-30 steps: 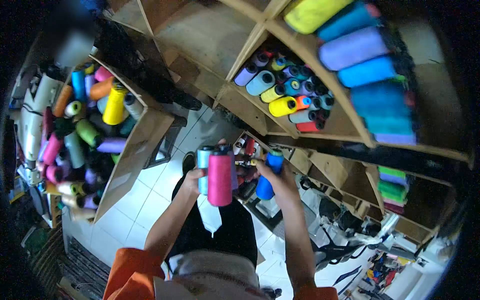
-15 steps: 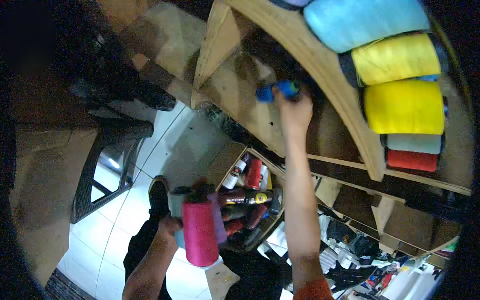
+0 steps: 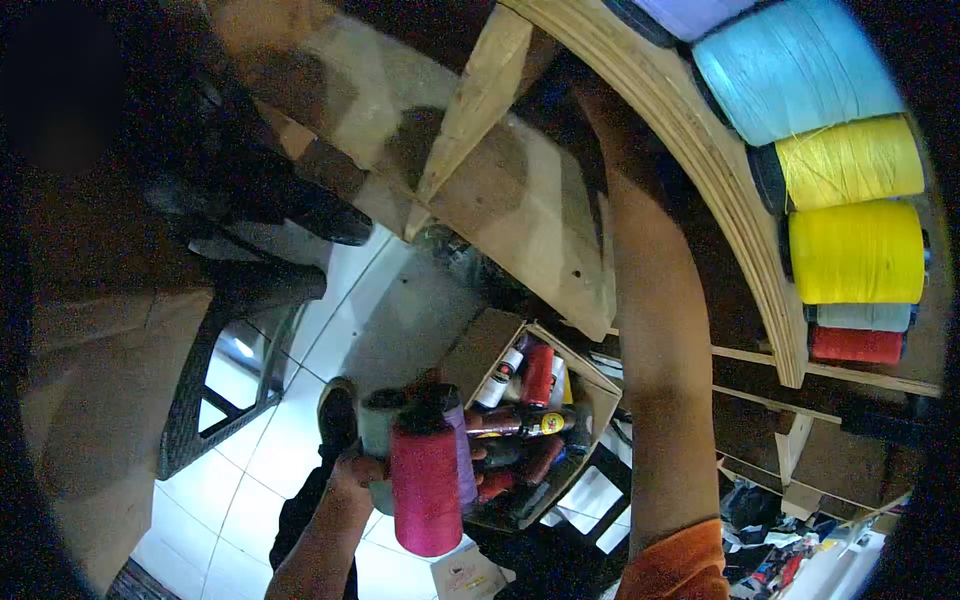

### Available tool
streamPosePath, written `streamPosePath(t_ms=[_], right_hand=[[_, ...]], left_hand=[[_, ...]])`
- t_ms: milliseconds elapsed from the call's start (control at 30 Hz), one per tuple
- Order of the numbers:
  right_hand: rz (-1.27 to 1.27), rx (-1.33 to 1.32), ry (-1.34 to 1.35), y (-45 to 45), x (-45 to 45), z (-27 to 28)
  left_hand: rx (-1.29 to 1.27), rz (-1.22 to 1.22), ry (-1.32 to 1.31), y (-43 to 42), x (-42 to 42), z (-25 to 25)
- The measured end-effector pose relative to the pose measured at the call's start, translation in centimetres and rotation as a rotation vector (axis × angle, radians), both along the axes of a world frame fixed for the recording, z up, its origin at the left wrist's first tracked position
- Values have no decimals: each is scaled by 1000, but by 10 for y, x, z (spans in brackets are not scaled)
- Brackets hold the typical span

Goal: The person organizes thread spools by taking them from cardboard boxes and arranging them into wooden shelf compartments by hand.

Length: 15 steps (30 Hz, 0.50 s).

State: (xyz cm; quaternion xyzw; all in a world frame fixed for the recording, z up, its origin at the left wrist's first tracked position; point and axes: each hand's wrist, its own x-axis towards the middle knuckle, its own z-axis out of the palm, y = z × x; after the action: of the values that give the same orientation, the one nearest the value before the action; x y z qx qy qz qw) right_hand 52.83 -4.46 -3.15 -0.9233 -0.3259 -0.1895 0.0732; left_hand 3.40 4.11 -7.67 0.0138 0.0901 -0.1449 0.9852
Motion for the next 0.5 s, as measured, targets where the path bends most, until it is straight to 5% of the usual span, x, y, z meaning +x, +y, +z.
streamPosePath(t_ms=[400,500], right_hand=[[-1,93,-106,10,8,-17],[20,130,-134,7,-76,24]], left_hand=[[28,-8,18,11,-1,1],[51,54,45,11,6,7]])
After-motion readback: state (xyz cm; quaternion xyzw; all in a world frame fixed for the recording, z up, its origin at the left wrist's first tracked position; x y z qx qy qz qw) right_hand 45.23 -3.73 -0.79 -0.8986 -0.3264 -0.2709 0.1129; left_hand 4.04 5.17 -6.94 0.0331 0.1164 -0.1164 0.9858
